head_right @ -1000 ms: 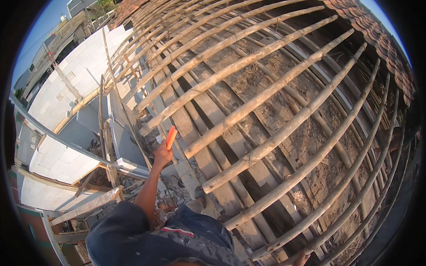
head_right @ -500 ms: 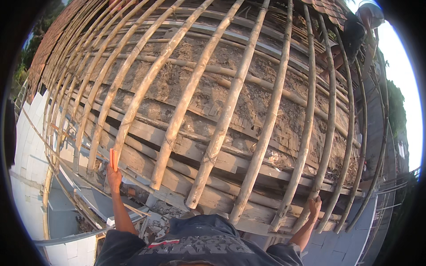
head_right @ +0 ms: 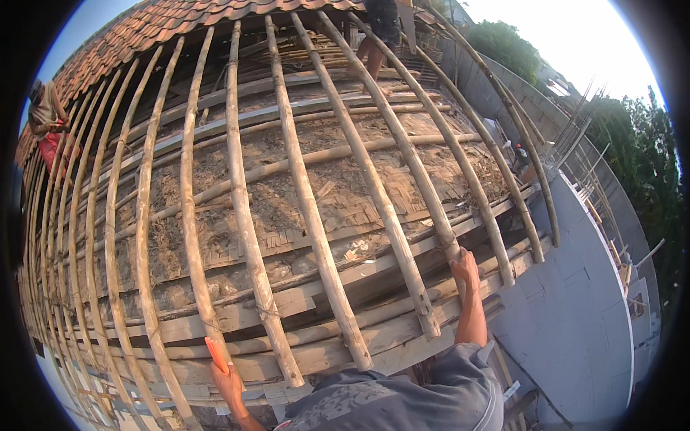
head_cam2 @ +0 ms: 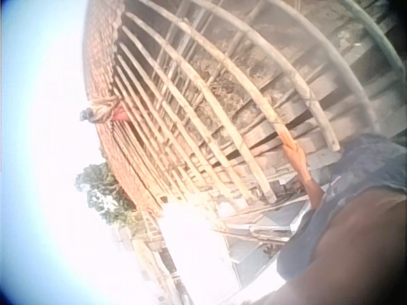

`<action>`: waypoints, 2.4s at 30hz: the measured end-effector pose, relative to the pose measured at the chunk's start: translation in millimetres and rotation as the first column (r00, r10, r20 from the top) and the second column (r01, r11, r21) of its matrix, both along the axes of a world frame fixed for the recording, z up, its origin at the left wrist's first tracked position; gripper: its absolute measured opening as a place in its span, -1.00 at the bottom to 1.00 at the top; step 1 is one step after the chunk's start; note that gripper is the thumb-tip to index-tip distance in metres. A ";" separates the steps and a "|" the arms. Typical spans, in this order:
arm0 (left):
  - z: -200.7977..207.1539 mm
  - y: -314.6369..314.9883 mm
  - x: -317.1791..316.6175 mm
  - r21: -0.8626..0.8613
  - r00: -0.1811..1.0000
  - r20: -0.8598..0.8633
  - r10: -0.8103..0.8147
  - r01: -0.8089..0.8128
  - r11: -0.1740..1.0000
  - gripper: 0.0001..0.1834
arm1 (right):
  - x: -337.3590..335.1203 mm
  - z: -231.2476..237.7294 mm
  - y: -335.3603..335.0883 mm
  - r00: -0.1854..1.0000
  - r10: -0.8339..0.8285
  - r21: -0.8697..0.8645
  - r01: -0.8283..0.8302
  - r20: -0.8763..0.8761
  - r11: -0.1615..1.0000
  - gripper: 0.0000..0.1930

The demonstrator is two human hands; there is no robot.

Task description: The person positions bamboo poles onto a wooden roof frame by hand, lifting them into place while walking along the top of a wall.

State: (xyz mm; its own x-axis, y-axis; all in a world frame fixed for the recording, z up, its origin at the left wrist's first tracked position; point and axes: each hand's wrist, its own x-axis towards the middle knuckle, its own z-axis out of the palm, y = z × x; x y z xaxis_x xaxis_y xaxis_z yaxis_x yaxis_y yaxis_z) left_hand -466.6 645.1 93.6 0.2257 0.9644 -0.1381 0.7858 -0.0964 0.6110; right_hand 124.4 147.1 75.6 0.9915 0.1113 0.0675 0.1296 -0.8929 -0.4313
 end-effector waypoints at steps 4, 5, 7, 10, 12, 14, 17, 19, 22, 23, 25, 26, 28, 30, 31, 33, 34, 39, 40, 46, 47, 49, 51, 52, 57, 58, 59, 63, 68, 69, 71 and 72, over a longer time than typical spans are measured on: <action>2.1 6.5 34.7 0.208 0.997 0.038 -0.071 0.062 0.976 -0.53 | -5.3 13.4 3.7 0.998 0.045 0.003 -0.045 -0.045 0.999 -0.28; 11.4 5.2 46.3 0.198 0.993 0.050 -0.105 0.093 0.976 -0.51 | -7.2 16.1 7.4 0.998 0.055 0.014 -0.055 -0.032 0.998 -0.29; 29.4 0.3 72.4 0.105 0.994 -0.011 -0.109 0.109 0.988 -0.47 | -12.2 21.9 20.0 0.997 0.070 0.051 -0.071 0.017 0.996 -0.38; 54.6 -24.0 122.3 0.029 0.969 -0.007 -0.247 0.247 0.969 -0.49 | -8.8 15.5 13.8 0.996 0.066 0.073 -0.071 0.065 0.995 -0.47; 64.5 -46.2 152.0 0.024 0.920 0.021 -0.391 0.390 0.920 -0.44 | -1.8 11.0 3.3 0.999 0.039 0.070 -0.038 -0.015 0.997 -0.45; 61.0 -68.4 178.2 0.059 0.877 0.030 -0.479 0.477 0.877 -0.41 | 1.2 7.7 1.3 0.999 0.045 0.094 -0.044 -0.006 0.995 -0.47; 61.4 -112.5 219.1 0.126 0.825 0.038 -0.563 0.555 0.822 -0.54 | 1.9 2.7 -5.6 0.996 0.088 0.136 -0.091 0.026 0.986 -0.49; 53.5 -132.9 238.6 0.070 0.798 0.013 -0.603 0.600 0.797 -0.57 | 3.3 0.0 -11.7 0.992 0.110 0.182 -0.118 0.054 0.976 -0.48; 55.9 -171.6 267.1 0.066 0.782 -0.047 -0.621 0.623 0.780 -0.61 | -0.2 2.3 -17.3 0.992 0.108 0.239 -0.090 -0.064 0.967 -0.44; 52.7 -181.7 273.3 0.080 0.784 -0.073 -0.616 0.620 0.780 -0.62 | 2.1 3.5 -20.3 0.990 0.126 0.252 -0.109 -0.055 0.962 -0.43; 40.7 -195.9 275.8 0.144 0.785 -0.085 -0.614 0.619 0.772 -0.62 | 5.4 6.4 -22.1 0.982 0.183 0.273 -0.164 -0.046 0.948 -0.42; 34.0 -201.4 275.7 0.146 0.792 -0.096 -0.603 0.610 0.779 -0.63 | 7.1 7.8 -23.0 0.978 0.204 0.284 -0.181 -0.051 0.942 -0.41; 54.9 -232.5 294.9 0.107 0.817 -0.115 -0.565 0.576 0.810 -0.62 | 8.4 5.7 -24.3 0.979 0.190 0.277 -0.164 -0.070 0.947 -0.39; 48.8 -243.3 302.1 0.087 0.804 -0.141 -0.578 0.591 0.802 -0.60 | 8.5 8.8 -28.2 0.980 0.188 0.293 -0.164 -0.057 0.942 -0.38; 46.4 -248.2 308.5 0.086 0.800 -0.144 -0.583 0.597 0.798 -0.60 | 10.0 7.7 -29.4 0.980 0.193 0.303 -0.169 -0.051 0.938 -0.38; 41.2 -267.0 318.4 0.135 0.813 -0.135 -0.566 0.581 0.803 -0.57 | 11.2 4.2 -29.0 0.979 0.198 0.310 -0.172 -0.054 0.935 -0.39; 45.4 -277.3 327.2 0.159 0.819 -0.125 -0.560 0.574 0.803 -0.55 | 12.0 4.7 -30.2 0.979 0.195 0.316 -0.168 -0.053 0.934 -0.39; 79.2 -327.0 374.1 -0.097 0.769 -0.131 -0.626 0.618 0.780 -0.48 | 18.0 4.1 -34.9 0.965 0.233 0.314 -0.187 -0.116 0.931 -0.40; 80.4 -334.4 380.2 -0.085 0.760 -0.085 -0.644 0.639 0.765 -0.47 | 18.8 2.1 -36.6 0.964 0.237 0.318 -0.188 -0.121 0.929 -0.39; 87.0 -359.8 405.9 -0.148 0.649 0.023 -0.760 0.754 0.640 -0.39 | 17.2 -2.8 -37.1 0.975 0.206 0.320 -0.171 -0.078 0.932 -0.36; 81.2 -359.5 409.0 -0.124 0.614 0.034 -0.788 0.785 0.607 -0.43 | 17.6 -2.4 -36.8 0.976 0.196 0.318 -0.157 -0.094 0.935 -0.36; 62.0 -348.3 413.2 -0.069 0.550 0.074 -0.832 0.835 0.545 -0.46 | 13.6 1.9 -35.4 0.978 0.184 0.307 -0.146 -0.098 0.941 -0.37; 61.5 -347.1 418.2 -0.029 0.523 0.141 -0.841 0.851 0.524 -0.50 | 15.2 6.8 -34.8 0.981 0.162 0.287 -0.126 -0.104 0.950 -0.38; 65.4 -348.6 421.8 -0.033 0.521 0.149 -0.840 0.852 0.522 -0.50 | 11.6 6.1 -30.3 0.981 0.156 0.288 -0.117 -0.117 0.950 -0.39; 69.7 -336.1 422.4 -0.014 0.548 0.145 -0.824 0.833 0.553 -0.55 | 8.7 1.5 -24.1 0.985 0.143 0.311 -0.108 -0.093 0.944 -0.38; 72.9 -335.1 423.8 -0.032 0.554 0.140 -0.821 0.831 0.555 -0.56 | 7.9 2.7 -23.4 0.987 0.134 0.312 -0.101 -0.086 0.945 -0.38; 79.6 -335.0 422.0 -0.068 0.560 0.135 -0.817 0.828 0.556 -0.55 | 5.8 4.0 -23.3 0.984 0.143 0.314 -0.103 -0.106 0.944 -0.38; 75.5 -334.5 421.1 -0.055 0.528 0.174 -0.831 0.848 0.528 -0.59 | 3.9 9.6 -30.4 0.989 0.091 0.333 -0.048 -0.114 0.942 -0.39; 27.3 -310.4 419.9 -0.192 0.530 0.370 -0.763 0.847 0.495 -0.64 | 8.9 -6.8 -21.0 0.985 0.129 0.336 -0.085 -0.112 0.938 -0.37; 21.5 -306.2 421.2 -0.205 0.545 0.373 -0.751 0.838 0.506 -0.66 | 13.0 -14.3 -16.3 0.980 0.146 0.352 -0.091 -0.135 0.932 -0.40; 25.9 -316.7 424.7 -0.208 0.573 0.353 -0.740 0.819 0.535 -0.66 | 8.9 -17.6 -15.1 0.992 0.122 0.399 -0.105 -0.019 0.911 -0.51; 30.4 -320.4 427.6 -0.214 0.559 0.344 -0.754 0.829 0.517 -0.65 | 7.0 -17.3 -17.6 0.993 0.113 0.410 -0.110 0.016 0.906 -0.52</action>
